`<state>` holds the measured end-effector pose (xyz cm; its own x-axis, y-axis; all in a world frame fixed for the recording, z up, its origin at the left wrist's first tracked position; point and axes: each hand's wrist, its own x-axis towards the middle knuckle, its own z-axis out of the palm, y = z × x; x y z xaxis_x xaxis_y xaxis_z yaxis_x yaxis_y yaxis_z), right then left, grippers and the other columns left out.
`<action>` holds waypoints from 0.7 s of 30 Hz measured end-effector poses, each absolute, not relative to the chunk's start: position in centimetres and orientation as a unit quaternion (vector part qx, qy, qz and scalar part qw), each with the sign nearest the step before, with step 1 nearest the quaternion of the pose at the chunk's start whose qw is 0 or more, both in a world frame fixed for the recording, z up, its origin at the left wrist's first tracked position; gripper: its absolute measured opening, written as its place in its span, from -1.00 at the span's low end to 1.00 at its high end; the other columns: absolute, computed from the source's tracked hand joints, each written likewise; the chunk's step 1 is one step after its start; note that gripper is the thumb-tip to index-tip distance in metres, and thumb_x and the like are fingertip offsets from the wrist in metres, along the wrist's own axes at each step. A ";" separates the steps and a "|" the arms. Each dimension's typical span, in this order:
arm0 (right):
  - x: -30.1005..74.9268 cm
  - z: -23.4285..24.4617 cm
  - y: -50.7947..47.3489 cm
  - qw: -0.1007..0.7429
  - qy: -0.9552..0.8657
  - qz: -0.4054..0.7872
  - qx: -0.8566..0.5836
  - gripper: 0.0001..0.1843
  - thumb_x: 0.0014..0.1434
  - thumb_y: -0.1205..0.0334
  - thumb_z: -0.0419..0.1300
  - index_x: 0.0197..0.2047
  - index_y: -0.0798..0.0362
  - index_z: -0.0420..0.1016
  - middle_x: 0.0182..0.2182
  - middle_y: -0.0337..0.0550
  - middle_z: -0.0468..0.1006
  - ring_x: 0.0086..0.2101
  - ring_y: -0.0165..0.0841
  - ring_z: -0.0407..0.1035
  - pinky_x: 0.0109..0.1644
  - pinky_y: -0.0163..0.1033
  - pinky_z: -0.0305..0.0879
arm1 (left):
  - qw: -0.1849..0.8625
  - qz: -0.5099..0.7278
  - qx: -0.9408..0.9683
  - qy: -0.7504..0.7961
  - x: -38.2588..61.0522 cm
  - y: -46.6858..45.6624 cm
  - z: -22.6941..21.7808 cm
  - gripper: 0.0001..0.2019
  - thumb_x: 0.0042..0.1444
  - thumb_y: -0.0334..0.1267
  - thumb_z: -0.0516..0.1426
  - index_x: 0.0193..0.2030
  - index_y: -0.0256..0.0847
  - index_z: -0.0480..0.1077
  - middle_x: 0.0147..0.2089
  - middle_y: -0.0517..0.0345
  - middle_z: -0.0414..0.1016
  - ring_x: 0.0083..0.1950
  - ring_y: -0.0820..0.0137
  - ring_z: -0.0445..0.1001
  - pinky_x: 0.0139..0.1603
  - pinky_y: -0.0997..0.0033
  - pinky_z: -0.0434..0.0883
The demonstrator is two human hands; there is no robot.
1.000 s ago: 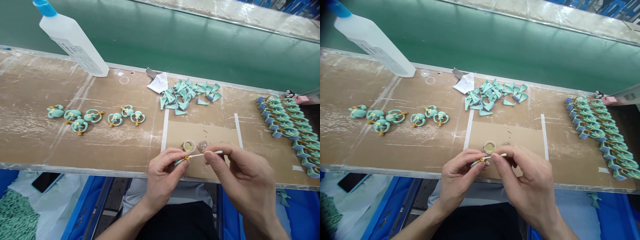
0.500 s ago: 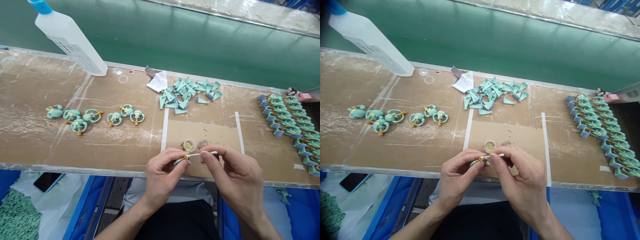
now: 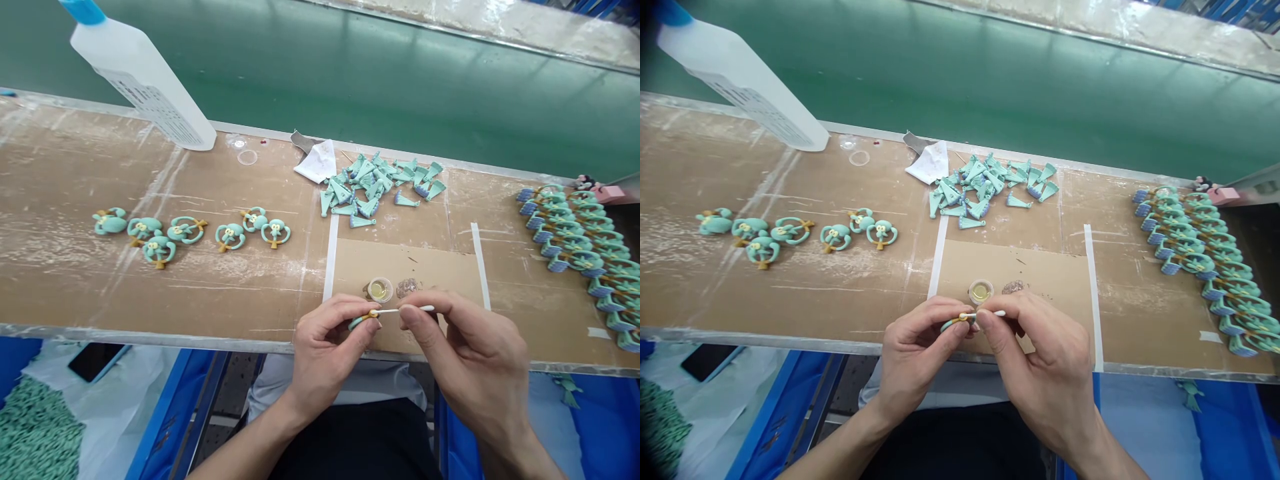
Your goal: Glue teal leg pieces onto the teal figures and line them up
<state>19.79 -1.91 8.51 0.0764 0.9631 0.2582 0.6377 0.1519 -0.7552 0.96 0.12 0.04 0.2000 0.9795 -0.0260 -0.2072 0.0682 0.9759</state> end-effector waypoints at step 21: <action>20.5 9.0 -2.0 0.370 -0.671 0.191 -0.613 -0.84 0.61 0.36 0.39 -0.06 -0.10 0.68 -0.29 -0.31 0.78 -0.30 -0.31 0.70 -0.15 -0.24 0.58 | 0.588 0.495 0.493 0.408 1.2 0.1 -0.1 -0.88 0.44 -0.29 0.49 0.05 -0.06 0.89 0.03 -0.07 0.82 -0.13 0.27 0.78 -0.21 0.40 0.71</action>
